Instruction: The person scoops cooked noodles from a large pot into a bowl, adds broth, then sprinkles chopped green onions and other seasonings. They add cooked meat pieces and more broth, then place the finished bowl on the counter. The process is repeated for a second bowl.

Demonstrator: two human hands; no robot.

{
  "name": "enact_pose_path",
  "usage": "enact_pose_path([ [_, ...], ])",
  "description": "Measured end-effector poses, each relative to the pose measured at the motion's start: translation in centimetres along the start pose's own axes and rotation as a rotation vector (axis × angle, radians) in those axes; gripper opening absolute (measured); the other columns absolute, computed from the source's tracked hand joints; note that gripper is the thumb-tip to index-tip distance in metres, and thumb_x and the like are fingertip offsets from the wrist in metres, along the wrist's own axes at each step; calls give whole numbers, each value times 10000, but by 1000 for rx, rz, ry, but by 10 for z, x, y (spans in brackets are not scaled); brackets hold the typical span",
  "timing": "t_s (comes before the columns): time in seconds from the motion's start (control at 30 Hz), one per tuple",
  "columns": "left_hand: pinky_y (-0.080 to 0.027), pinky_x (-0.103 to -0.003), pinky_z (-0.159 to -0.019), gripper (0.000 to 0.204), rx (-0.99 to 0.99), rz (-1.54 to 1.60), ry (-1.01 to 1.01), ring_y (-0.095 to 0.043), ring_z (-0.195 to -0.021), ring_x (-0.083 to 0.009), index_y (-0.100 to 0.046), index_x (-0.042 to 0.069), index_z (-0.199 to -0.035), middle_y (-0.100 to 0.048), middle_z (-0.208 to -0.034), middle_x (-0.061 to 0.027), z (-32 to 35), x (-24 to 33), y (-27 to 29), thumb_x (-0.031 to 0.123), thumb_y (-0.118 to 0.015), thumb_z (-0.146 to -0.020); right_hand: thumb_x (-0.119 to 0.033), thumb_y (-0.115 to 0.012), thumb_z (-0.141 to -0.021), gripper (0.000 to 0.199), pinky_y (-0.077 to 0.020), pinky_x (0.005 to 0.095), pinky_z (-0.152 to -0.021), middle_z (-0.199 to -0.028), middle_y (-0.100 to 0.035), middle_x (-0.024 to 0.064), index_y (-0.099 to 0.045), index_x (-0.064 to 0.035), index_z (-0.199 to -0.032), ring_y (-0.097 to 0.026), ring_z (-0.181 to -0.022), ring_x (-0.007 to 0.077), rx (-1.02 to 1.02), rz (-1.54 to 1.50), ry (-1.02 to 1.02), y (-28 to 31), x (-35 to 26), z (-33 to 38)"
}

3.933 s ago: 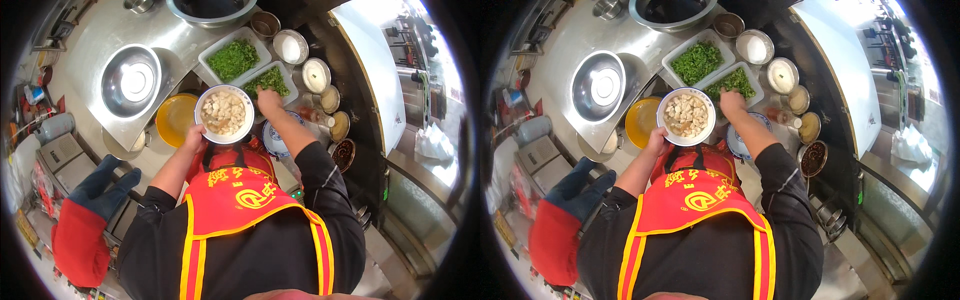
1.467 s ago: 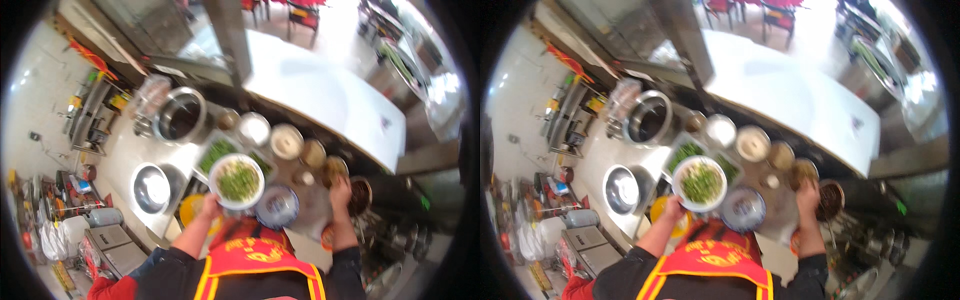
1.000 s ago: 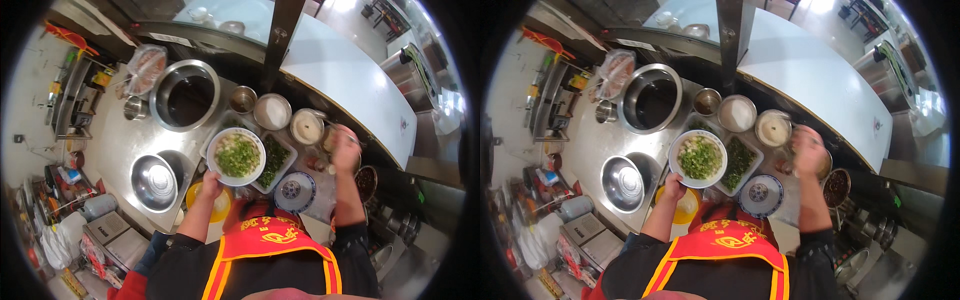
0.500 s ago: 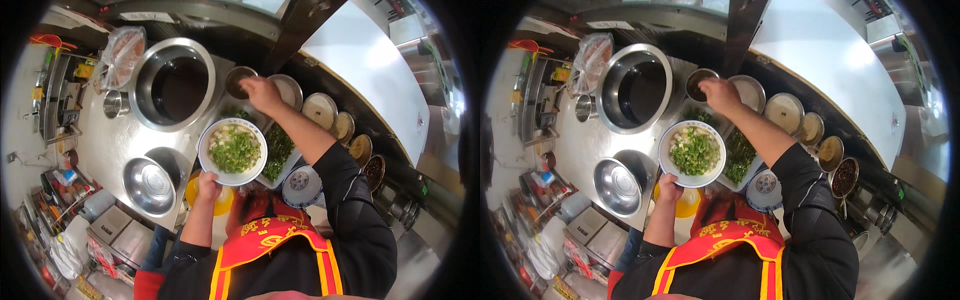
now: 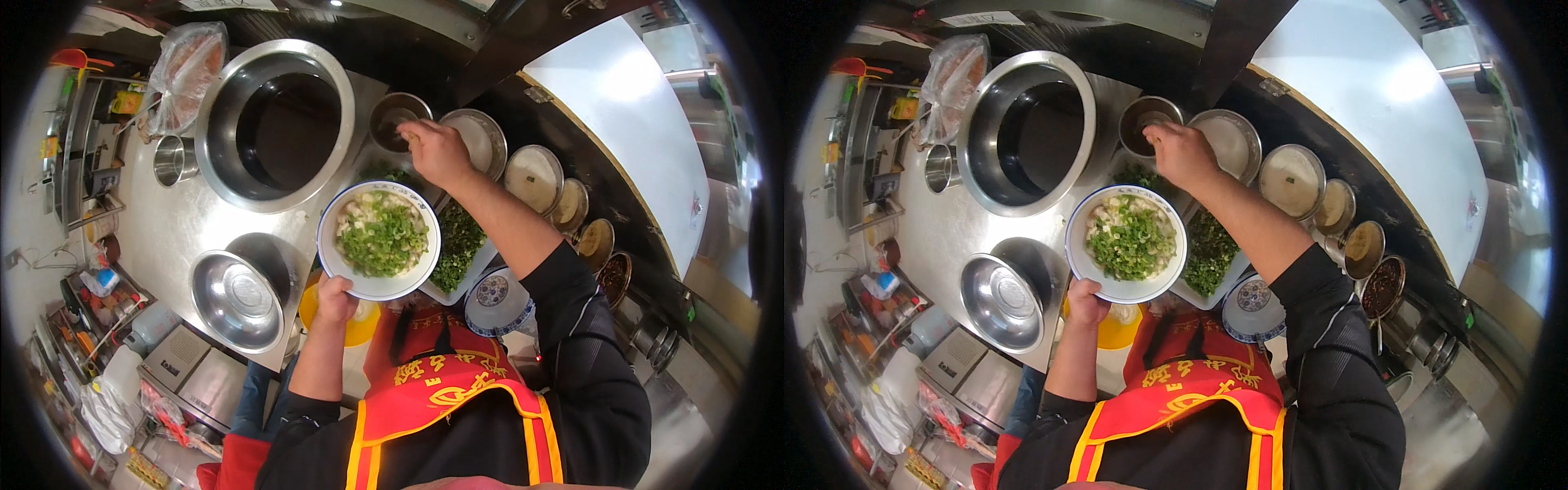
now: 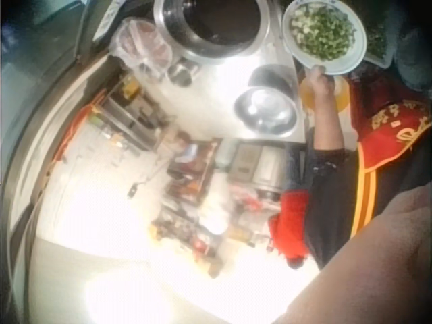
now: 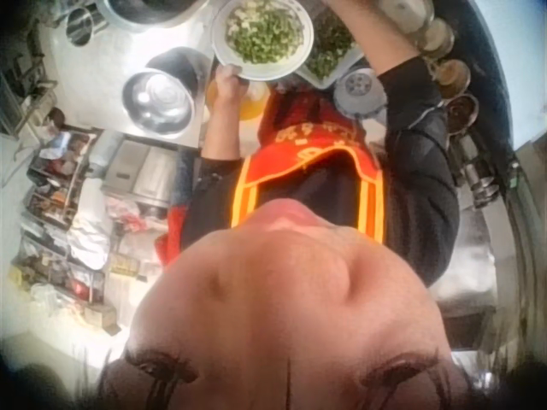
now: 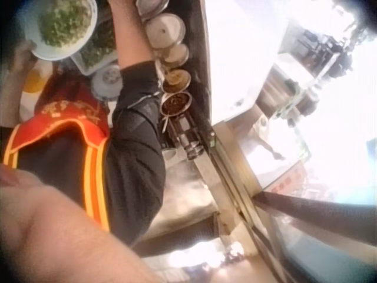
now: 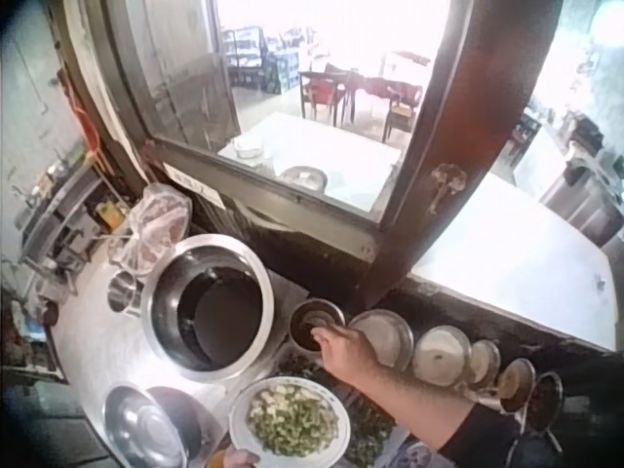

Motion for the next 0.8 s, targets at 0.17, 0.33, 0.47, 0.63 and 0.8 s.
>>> enact_pose_path([
  [0.17, -485, -473, -1112, 833, 18, -42, -8, -614, -1237, -375, -447, -27, -1467, -617, -1343, -181, -1, 1, 0, 103, -556, -651, -111, -636, -949, 140, -591, 439, -756, -936, -748, 177, -731, -52, -1033, -733, -845, 353, 21, 71, -171, 0, 8, -4],
  [0.33, -474, -472, -1120, 836, 26, -55, 1, -604, -1253, -375, -444, -29, -1469, -610, -1353, -182, 1, 1, -4, 100, -546, -649, -97, -631, -973, 137, -593, 378, -709, -880, -754, 152, -723, -41, -1058, -756, -772, 264, -19, 16, -10, -6, 3, -7],
  [0.47, -476, -469, -1117, 835, 14, -39, -7, -604, -1252, -373, -446, -26, -1465, -609, -1350, -182, 1, 1, -7, 98, -540, -645, -97, -639, -972, 143, -596, 367, -715, -932, -759, 143, -727, -49, -1074, -755, -771, 259, -32, 29, -95, -9, 8, -7],
  [0.63, -469, -477, -1127, 839, 32, -55, -11, -600, -1258, -372, -445, -23, -1466, -606, -1354, -180, 0, 1, -7, 99, -541, -642, -104, -637, -981, 141, -601, 357, -726, -888, -764, 139, -727, -26, -1058, -764, -779, 238, -3, 8, -78, -8, 11, -8],
  [0.8, -460, -488, -1138, 851, -8, -17, -18, -591, -1274, -376, -435, -20, -1475, -595, -1370, -177, -1, 1, -9, 114, -555, -644, -132, -622, -1002, 179, -602, 352, -737, -837, -765, 148, -716, 9, -1061, -776, -797, 230, -67, -21, -326, -12, 22, -13],
])
Point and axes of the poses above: each hand's wrist, its own z-axis away from the middle knuckle, its own y-axis out of the back of the hand, x = y × z, the point moved 4 cm from there along -z, towards the middle knuckle
